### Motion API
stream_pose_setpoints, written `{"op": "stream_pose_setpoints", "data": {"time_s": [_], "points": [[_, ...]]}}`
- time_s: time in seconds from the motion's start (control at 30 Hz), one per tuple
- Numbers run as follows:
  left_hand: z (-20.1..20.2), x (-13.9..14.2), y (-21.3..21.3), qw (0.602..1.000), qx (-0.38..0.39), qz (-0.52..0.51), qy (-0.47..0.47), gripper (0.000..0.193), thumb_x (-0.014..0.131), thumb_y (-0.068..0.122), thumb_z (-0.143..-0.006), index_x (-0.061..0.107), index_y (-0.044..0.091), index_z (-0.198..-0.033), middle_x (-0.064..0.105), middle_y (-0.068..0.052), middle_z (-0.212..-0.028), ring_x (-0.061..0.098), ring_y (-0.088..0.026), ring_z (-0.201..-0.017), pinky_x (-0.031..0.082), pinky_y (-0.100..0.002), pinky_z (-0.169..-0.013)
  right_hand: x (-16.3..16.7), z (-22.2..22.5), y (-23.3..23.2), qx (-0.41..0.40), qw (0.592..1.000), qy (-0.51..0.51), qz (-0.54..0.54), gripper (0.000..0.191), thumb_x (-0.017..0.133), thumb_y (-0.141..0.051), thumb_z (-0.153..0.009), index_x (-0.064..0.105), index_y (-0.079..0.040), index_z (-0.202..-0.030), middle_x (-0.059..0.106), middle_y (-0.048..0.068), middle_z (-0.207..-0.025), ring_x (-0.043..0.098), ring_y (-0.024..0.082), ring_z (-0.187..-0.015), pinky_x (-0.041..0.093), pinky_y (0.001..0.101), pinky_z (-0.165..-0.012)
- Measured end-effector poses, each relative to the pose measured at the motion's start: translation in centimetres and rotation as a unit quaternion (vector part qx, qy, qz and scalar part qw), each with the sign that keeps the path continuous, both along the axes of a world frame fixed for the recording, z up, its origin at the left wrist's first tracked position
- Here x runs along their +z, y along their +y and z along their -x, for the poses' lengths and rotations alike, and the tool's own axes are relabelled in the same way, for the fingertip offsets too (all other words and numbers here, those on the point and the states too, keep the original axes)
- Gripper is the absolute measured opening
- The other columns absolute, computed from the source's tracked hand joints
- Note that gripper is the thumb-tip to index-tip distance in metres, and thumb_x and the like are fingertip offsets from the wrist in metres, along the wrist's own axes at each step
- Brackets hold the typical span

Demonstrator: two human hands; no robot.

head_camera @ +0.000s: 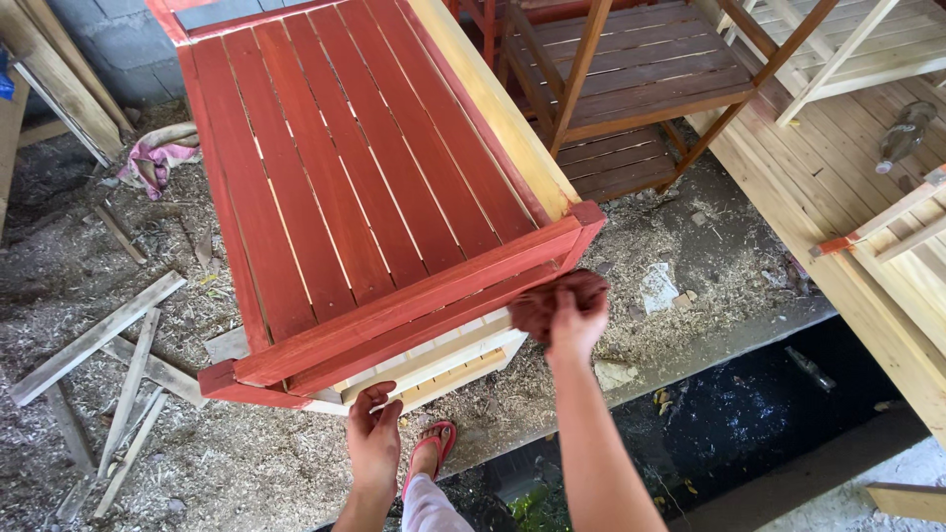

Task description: The person wipes a red-stained wooden furniture frame with a cloth, running the cloth along the edges, rails, and slats of the frame to remove excess stain. They work around the frame, treating different sides and corners one after another.

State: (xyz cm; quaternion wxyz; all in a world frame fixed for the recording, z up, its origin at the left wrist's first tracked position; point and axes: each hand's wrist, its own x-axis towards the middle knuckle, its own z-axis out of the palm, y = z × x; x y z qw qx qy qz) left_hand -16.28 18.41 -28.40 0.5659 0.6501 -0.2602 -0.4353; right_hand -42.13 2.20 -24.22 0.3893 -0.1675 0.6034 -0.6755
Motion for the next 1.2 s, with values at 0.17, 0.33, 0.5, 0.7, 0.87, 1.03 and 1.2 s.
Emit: {"op": "stream_pose_setpoints", "data": {"time_s": [0.17,0.33,0.5,0.7,0.87,1.03,1.2], "points": [[-0.5,1.0,0.4,1.0,0.005,0.001,0.006,0.024,0.064,0.0,-0.089,0.067,0.004,-0.113,0.055,-0.002,-0.103,0.043,-0.01,-0.07,0.036,-0.027,-0.057,-0.1,2.1,-0.7,-0.034,0.996,-0.073,0.021,0.056,0.069,-0.003,-0.088,0.052,0.0,-0.141,0.062,0.016,-0.133,0.065,0.029,-0.113,0.058,0.044,-0.095],[-2.3,0.0,1.8,0.999,0.034,0.017,0.025,0.026,0.064,0.0,-0.089,0.066,0.005,-0.115,0.055,-0.001,-0.102,0.045,-0.007,-0.071,0.035,-0.025,-0.058,0.3,-0.5,0.5,-0.042,0.999,0.012,0.021,0.06,0.071,-0.007,-0.091,0.046,-0.002,-0.146,0.059,0.015,-0.141,0.063,0.027,-0.122,0.053,0.04,-0.103],[-4.3,-2.0,3.1,0.996,0.066,0.02,0.065,0.025,0.064,-0.001,-0.091,0.067,0.004,-0.116,0.052,-0.001,-0.098,0.04,-0.007,-0.069,0.03,-0.026,-0.056,0.1,-6.2,3.1,0.012,0.998,0.054,0.034,0.054,0.065,-0.009,-0.095,0.047,-0.002,-0.145,0.06,0.017,-0.14,0.063,0.029,-0.121,0.053,0.0402,-0.104],[-6.5,-1.6,4.0,0.994,0.096,-0.023,0.037,0.024,0.065,0.006,-0.092,0.066,0.01,-0.115,0.057,0.001,-0.102,0.044,-0.01,-0.071,0.036,-0.028,-0.061,-2.2,-15.9,8.3,0.07,0.98,0.131,0.129,0.039,0.068,-0.011,-0.095,0.052,0.001,-0.128,0.064,0.018,-0.123,0.063,0.028,-0.109,0.052,0.0414,-0.099],[-8.0,0.0,5.7,0.983,0.13,-0.057,0.112,0.024,0.055,0.019,-0.099,0.061,0.013,-0.122,0.061,-0.001,-0.112,0.062,-0.018,-0.103,0.048,-0.037,-0.082,-1.4,-23.7,13.7,0.12,0.942,0.247,0.192,0.04,0.072,-0.012,-0.093,0.05,0.001,-0.123,0.056,0.019,-0.12,0.062,0.032,-0.108,0.052,0.0418,-0.095],[-9.5,1.8,7.6,0.972,0.16,-0.08,0.149,0.036,0.043,0.028,-0.102,0.053,0.015,-0.134,0.059,-0.005,-0.132,0.062,-0.026,-0.113,0.051,-0.043,-0.09,0.6,-28.4,16.9,0.186,0.929,0.26,0.188,0.042,0.074,-0.01,-0.089,0.051,0.003,-0.121,0.055,0.022,-0.118,0.062,0.039,-0.104,0.052,0.0452,-0.089],[-10.3,1.9,8.8,0.959,0.204,-0.087,0.179,0.048,0.035,0.04,-0.104,0.047,0.016,-0.144,0.051,-0.011,-0.143,0.059,-0.031,-0.117,0.048,-0.047,-0.094,1.3,-28.3,17.6,0.248,0.9,0.308,0.185,0.028,0.078,-0.011,-0.088,0.055,0.0,-0.101,0.059,0.019,-0.108,0.064,0.038,-0.095,0.054,0.0447,-0.081]]}}
